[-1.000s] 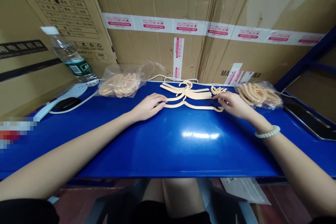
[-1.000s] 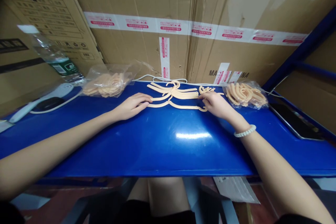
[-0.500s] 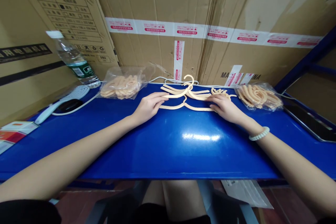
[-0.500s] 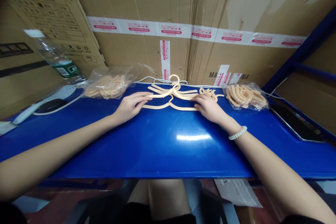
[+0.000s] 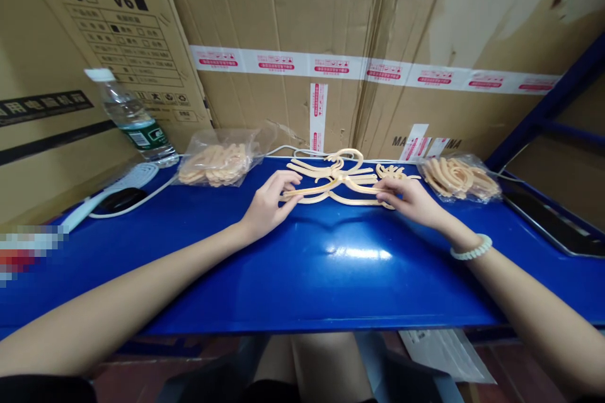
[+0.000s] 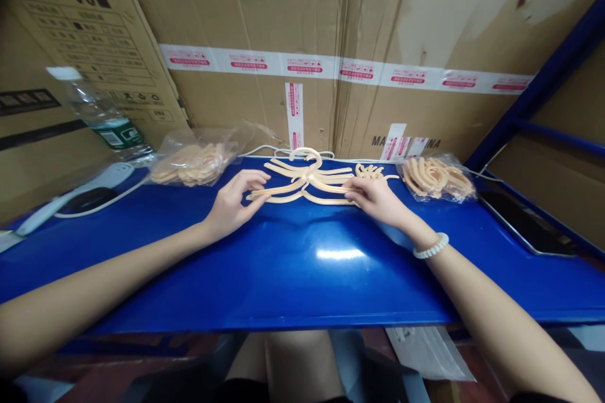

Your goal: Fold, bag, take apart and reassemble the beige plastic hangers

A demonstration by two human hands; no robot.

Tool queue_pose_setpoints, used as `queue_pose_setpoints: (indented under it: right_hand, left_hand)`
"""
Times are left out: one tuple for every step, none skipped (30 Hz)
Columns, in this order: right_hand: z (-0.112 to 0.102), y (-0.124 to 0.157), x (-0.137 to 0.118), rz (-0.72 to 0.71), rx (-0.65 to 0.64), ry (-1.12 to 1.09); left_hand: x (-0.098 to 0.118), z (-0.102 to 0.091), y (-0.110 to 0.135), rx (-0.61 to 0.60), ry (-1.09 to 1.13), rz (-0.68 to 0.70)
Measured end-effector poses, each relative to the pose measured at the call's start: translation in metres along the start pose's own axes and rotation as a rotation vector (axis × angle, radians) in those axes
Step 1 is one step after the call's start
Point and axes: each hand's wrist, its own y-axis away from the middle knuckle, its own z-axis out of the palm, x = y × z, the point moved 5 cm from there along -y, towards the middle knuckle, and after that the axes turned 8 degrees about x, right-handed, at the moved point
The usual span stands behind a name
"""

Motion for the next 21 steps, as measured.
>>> queue_pose_setpoints:
  right_hand:
    - [0.000,0.000,-0.003,0.006,-0.014,-0.024]
    - [0.000,0.001,-0.005,0.012,-0.030,-0.049]
    - [-0.002,0.001,-0.006,0.021,-0.037,-0.072]
    - [-0.006,0.001,-0.004,0.037,-0.026,-0.096]
    - [-0.011,0.000,-0.001,0.058,0.006,-0.116]
    - [-0.019,0.000,0.005,0.085,0.058,-0.124]
    - [-0.028,0.000,0.014,0.116,0.129,-0.113]
    - [-0.037,0.000,0.024,0.143,0.200,-0.071]
    - [-0.045,0.001,0.034,0.159,0.256,0.005]
    - [-0.052,0.001,0.043,0.155,0.295,0.108]
    - [-0.054,0.001,0.051,0.132,0.293,0.219]
    - [-0.054,0.001,0.057,0.090,0.270,0.316]
    - [-0.051,0.001,0.061,0.041,0.232,0.398]
    - [-0.046,0.001,0.064,-0.011,0.184,0.461]
    - [-0.040,0.001,0.066,-0.056,0.144,0.510]
    - [-0.034,0.002,0.068,-0.089,0.115,0.548]
    - [-0.028,0.002,0.069,-0.107,0.097,0.578]
    - [-0.022,0.001,0.070,-0.112,0.087,0.598]
    - [-0.018,0.001,0.071,-0.108,0.084,0.610]
    - [-0.014,0.001,0.072,-0.102,0.088,0.614]
    - [-0.012,0.000,0.073,-0.099,0.092,0.611]
  left_hand:
    - [-0.001,0.003,0.001,-0.049,0.008,-0.016]
    - [-0.002,0.007,0.002,-0.104,0.016,-0.030]
    - [-0.002,0.010,0.004,-0.157,0.022,-0.044]
    - [-0.003,0.013,0.004,-0.197,0.030,-0.060]
    - [-0.004,0.014,0.005,-0.222,0.037,-0.078]
    - [-0.005,0.015,0.005,-0.239,0.042,-0.095]
    - [-0.006,0.015,0.005,-0.255,0.043,-0.111]
    - [-0.007,0.015,0.005,-0.271,0.044,-0.124]
    - [-0.007,0.016,0.005,-0.286,0.047,-0.135]
    - [-0.008,0.016,0.005,-0.298,0.051,-0.144]
    - [-0.008,0.016,0.005,-0.306,0.054,-0.152]
    - [-0.008,0.016,0.005,-0.311,0.056,-0.159]
    - [-0.008,0.016,0.005,-0.312,0.057,-0.164]
    - [-0.008,0.016,0.005,-0.311,0.056,-0.166]
    - [-0.008,0.015,0.005,-0.309,0.057,-0.167]
    - [-0.008,0.015,0.005,-0.307,0.058,-0.165]
    - [-0.007,0.015,0.005,-0.304,0.058,-0.165]
    - [-0.007,0.015,0.004,-0.301,0.058,-0.165]
    - [-0.007,0.015,0.004,-0.299,0.057,-0.166]
    - [-0.006,0.014,0.004,-0.296,0.056,-0.168]
    - [-0.006,0.014,0.004,-0.292,0.056,-0.170]
